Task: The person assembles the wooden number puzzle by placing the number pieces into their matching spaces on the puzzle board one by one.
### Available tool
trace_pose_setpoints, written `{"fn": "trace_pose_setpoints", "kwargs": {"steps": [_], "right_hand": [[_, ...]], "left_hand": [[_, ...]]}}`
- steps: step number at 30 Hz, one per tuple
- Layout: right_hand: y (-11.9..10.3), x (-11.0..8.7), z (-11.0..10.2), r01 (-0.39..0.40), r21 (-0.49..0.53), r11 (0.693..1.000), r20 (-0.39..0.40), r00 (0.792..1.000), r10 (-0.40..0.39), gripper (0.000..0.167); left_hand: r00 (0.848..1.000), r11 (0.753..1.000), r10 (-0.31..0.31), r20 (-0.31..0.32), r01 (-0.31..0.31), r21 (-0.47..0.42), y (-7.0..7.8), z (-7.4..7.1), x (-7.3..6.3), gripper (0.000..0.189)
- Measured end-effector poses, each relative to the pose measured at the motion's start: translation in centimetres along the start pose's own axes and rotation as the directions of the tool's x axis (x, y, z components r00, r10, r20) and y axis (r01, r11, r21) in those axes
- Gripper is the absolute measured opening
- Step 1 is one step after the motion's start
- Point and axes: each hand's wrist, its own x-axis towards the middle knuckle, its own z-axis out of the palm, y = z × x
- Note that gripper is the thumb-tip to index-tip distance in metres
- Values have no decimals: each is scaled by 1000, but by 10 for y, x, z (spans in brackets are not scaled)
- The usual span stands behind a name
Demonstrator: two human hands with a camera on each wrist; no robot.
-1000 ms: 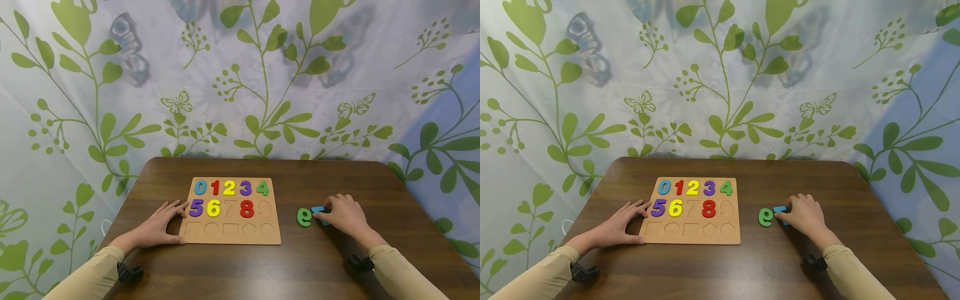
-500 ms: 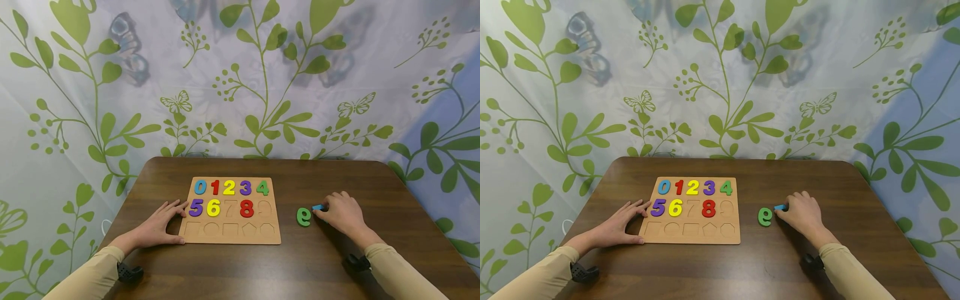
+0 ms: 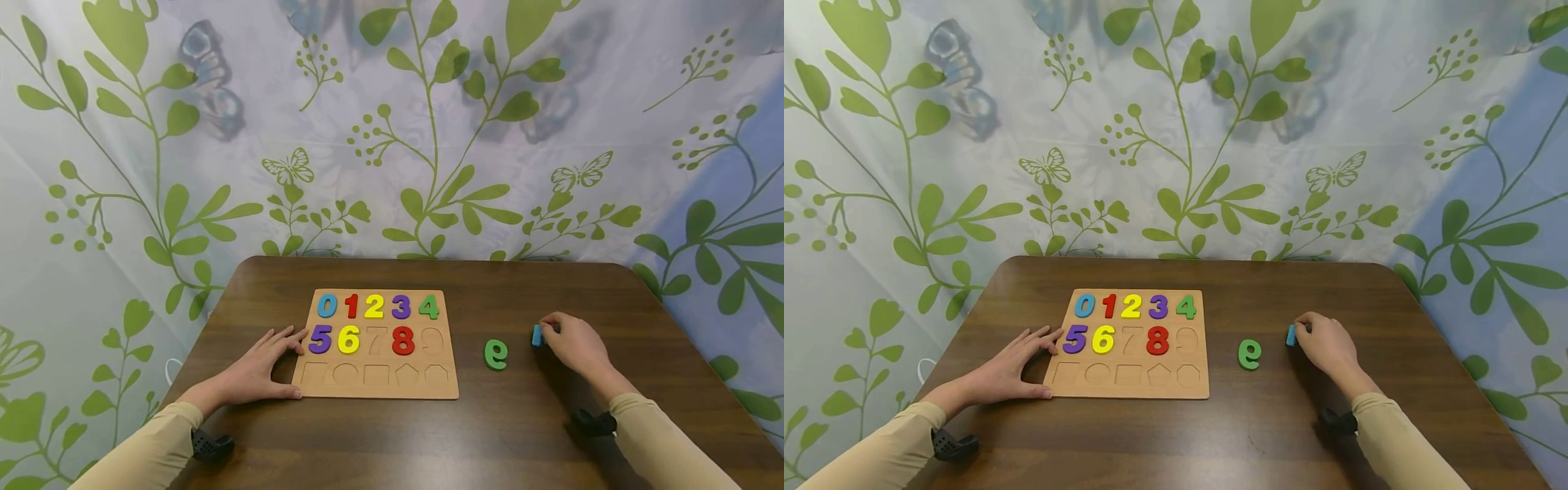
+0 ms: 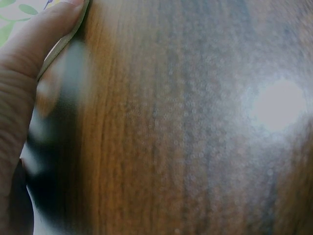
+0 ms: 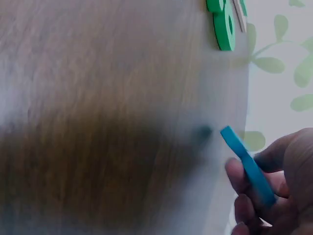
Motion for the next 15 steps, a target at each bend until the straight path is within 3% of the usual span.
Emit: {"fn": "trace_pose_setpoints", "kwargs": {"steps": [4, 10, 15], "right_hand": [[7, -2, -3, -41, 29, 999, 61, 997, 39, 36], [11, -3, -6, -63, -25, 998, 112, 992, 65, 36], [16, -6, -8, 0, -19, 1000, 121, 993, 2, 33]], "left_hand": [[1000, 1000, 10, -2, -10, 1, 0, 0, 0, 66], [1000, 1000, 1, -3, -1, -2, 1, -2, 0, 66], [1000, 1000, -5, 2, 5, 3, 1, -1, 0, 66]]}}
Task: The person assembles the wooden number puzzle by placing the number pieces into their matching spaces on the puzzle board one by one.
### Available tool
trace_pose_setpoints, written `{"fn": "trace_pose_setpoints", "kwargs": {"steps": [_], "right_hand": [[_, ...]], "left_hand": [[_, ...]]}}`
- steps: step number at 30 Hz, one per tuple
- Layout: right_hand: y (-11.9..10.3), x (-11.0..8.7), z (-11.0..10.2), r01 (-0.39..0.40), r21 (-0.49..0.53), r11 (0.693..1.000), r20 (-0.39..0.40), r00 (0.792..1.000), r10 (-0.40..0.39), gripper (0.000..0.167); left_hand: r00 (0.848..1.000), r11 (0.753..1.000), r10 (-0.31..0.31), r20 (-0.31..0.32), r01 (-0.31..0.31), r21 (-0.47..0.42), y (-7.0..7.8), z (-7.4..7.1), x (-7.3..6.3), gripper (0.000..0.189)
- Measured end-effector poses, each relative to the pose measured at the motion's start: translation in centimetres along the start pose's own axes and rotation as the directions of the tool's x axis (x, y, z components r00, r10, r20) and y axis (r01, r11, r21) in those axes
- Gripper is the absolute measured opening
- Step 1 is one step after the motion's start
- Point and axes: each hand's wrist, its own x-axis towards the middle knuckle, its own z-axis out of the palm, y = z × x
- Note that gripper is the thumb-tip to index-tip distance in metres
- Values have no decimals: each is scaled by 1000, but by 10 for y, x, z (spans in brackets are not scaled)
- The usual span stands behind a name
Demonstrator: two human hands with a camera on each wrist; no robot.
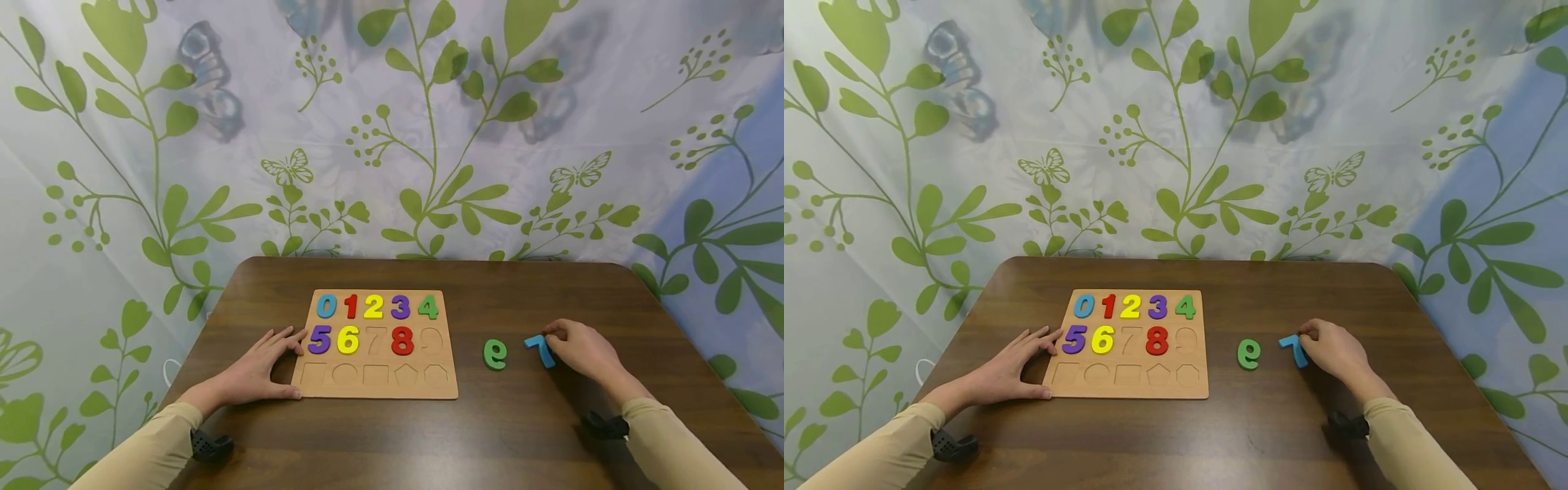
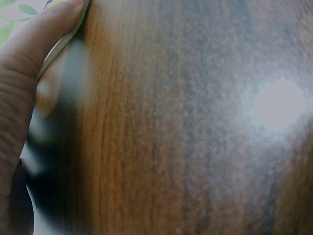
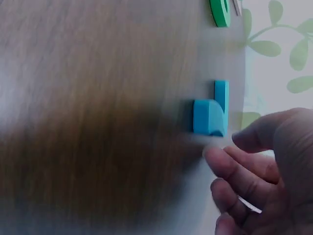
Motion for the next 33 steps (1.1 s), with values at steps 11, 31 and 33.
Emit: {"fn": "trace_pose_setpoints", "kwargs": {"steps": [11, 31, 33], "right_hand": [[34, -7, -5, 220, 178, 959, 73, 969, -236, 63], [29, -6, -6, 234, 90, 968, 121, 962, -244, 76], [29, -7, -6, 235, 82, 968, 111, 963, -244, 74]], "left_hand": [[1000, 1000, 0, 1, 0, -1, 2, -1, 1, 65], [1000, 1000, 3, -5, -3, 3, 1, 0, 0, 66], [1000, 1000, -8, 3, 8, 3, 1, 0, 1, 66]]}}
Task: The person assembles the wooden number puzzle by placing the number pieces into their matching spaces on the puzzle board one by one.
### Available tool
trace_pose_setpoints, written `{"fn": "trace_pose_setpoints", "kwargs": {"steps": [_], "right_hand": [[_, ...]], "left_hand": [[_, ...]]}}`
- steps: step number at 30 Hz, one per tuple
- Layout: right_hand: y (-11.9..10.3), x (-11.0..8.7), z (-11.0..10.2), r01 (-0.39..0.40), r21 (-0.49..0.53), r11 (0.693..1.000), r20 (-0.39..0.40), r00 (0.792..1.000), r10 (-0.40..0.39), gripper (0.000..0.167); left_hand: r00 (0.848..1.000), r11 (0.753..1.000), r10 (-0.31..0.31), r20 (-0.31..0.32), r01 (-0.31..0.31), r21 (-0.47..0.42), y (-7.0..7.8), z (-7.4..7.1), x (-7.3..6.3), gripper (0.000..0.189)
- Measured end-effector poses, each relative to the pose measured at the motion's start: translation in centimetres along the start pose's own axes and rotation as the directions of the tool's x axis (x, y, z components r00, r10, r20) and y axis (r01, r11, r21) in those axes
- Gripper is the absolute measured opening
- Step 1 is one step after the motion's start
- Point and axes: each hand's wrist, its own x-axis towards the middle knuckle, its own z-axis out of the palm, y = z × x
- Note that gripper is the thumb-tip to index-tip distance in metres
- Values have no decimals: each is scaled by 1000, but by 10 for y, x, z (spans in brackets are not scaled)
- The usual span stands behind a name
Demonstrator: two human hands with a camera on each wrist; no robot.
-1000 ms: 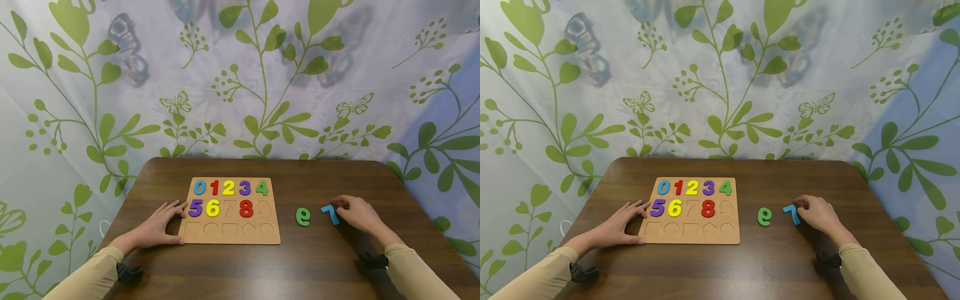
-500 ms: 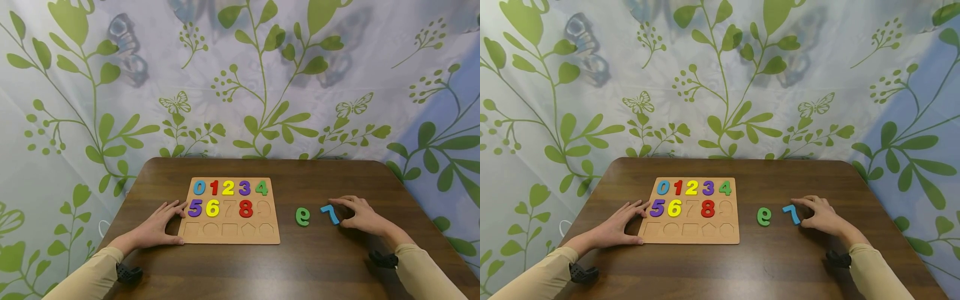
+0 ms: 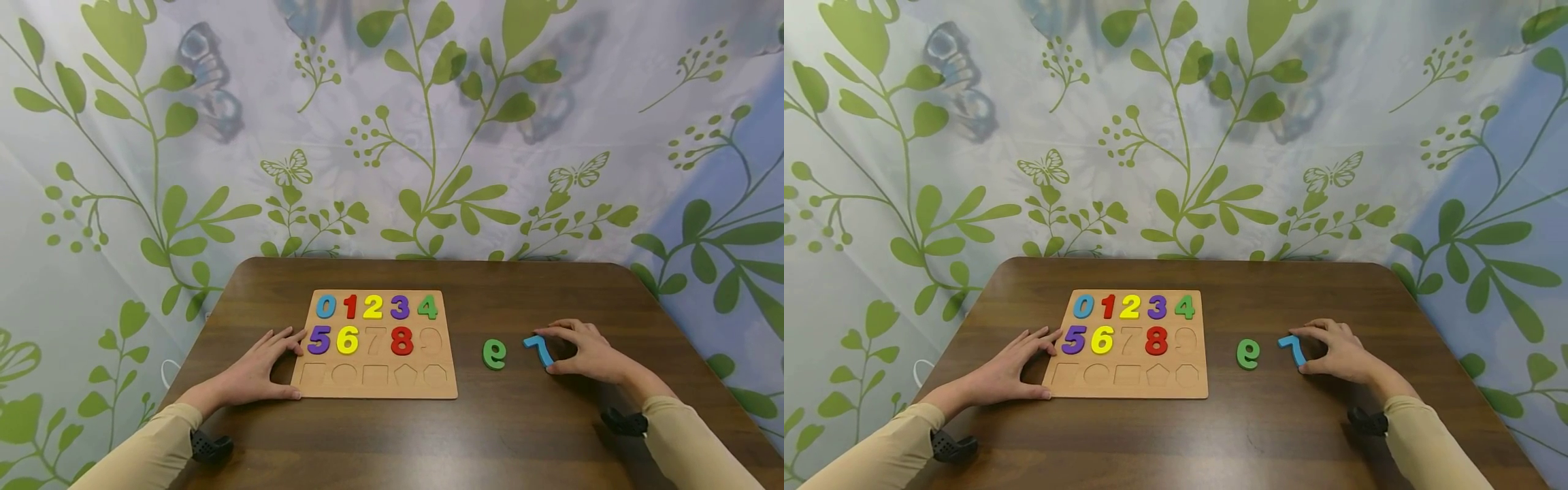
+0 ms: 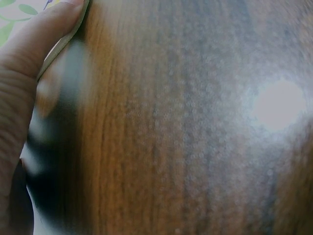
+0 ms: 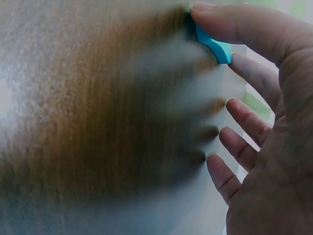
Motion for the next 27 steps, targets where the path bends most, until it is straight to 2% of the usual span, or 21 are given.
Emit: {"fn": "trace_pose_setpoints", "kwargs": {"steps": [6, 14, 27], "right_hand": [[-2, 0, 5, -4, -26, 1000, -65, 998, 2, 69], [1, 5, 14, -58, -32, 998, -124, 991, 53, 70], [3, 2, 15, -35, 5, 999, -122, 992, 36, 66]], "left_hand": [[1000, 1000, -3, 5, 3, 0, -1, 0, 0, 67], [1000, 1000, 9, -6, -9, 4, -2, 1, 0, 66], [1000, 1000, 11, 7, -11, -8, -2, 1, -1, 66]]}}
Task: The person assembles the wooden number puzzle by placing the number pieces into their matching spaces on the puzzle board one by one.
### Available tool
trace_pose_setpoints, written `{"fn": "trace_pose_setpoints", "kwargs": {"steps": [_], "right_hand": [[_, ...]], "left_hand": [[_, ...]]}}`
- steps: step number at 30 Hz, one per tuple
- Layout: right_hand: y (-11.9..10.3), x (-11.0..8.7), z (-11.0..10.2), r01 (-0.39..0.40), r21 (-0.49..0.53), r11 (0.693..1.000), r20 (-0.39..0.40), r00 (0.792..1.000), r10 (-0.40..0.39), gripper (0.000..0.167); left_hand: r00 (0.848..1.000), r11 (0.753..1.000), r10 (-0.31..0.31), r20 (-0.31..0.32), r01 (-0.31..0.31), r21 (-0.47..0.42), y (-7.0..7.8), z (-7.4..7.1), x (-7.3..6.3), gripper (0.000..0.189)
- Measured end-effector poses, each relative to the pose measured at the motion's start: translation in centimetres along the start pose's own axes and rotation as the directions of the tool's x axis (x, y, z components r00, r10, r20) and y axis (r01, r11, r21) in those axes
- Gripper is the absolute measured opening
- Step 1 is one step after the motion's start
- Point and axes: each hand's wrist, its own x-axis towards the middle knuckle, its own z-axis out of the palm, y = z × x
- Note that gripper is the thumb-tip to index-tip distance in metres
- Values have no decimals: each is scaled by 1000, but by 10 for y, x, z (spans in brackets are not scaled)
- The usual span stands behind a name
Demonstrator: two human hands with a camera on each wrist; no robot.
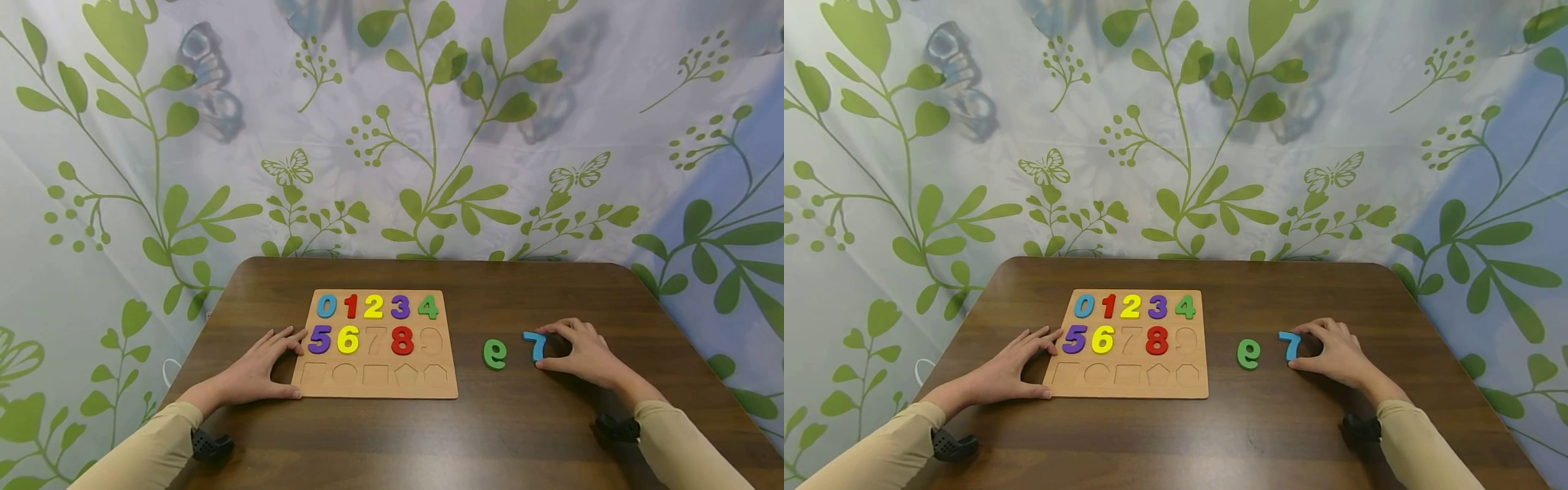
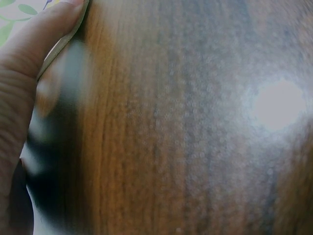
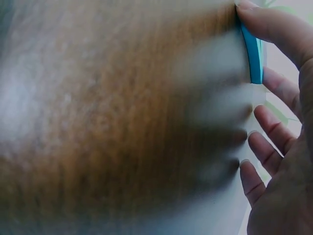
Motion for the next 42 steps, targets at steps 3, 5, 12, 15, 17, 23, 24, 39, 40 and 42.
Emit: {"fn": "trace_pose_setpoints", "kwargs": {"steps": [3, 5, 12, 15, 17, 23, 24, 39, 40, 42], "right_hand": [[0, 0, 0, 7, 6, 1000, 5, 1000, -8, 65], [0, -1, -1, 11, 6, 1000, 7, 1000, -11, 64], [0, 0, -1, 16, 5, 1000, -6, 1000, -16, 61], [-1, 1, 0, 23, -5, 1000, -19, 1000, -23, 61], [-1, 2, 0, 32, -18, 999, -27, 999, -32, 62], [-4, 6, 3, 55, -59, 997, -56, 997, -59, 62], [-5, 8, 2, 57, -61, 997, -60, 996, -60, 61], [-67, 54, 7, 172, -77, 982, -74, 981, -177, 58], [-74, 57, 9, 182, -76, 980, -67, 980, -187, 58], [-89, 63, 13, 200, -76, 977, -48, 978, -204, 57]], "left_hand": [[1000, 1000, -3, 3, 3, 2, 0, 0, 0, 66], [1000, 1000, -1, 2, 1, 0, 0, 0, 0, 66], [1000, 1000, -4, 1, 4, -8, 2, -1, 0, 66], [1000, 1000, -9, 4, 9, -7, 2, -1, -1, 67], [1000, 1000, -11, 5, 11, -6, 2, -1, -1, 67], [1000, 1000, -13, 6, 13, 0, 2, -2, 0, 66], [1000, 1000, -13, 6, 13, 2, 2, -2, 0, 66], [1000, 1000, 13, 1, -13, -2, 3, -4, -1, 64], [1000, 1000, 11, 3, -11, -2, 3, -4, -1, 64], [1000, 1000, 4, 8, -4, 2, 4, -5, -1, 63]]}}
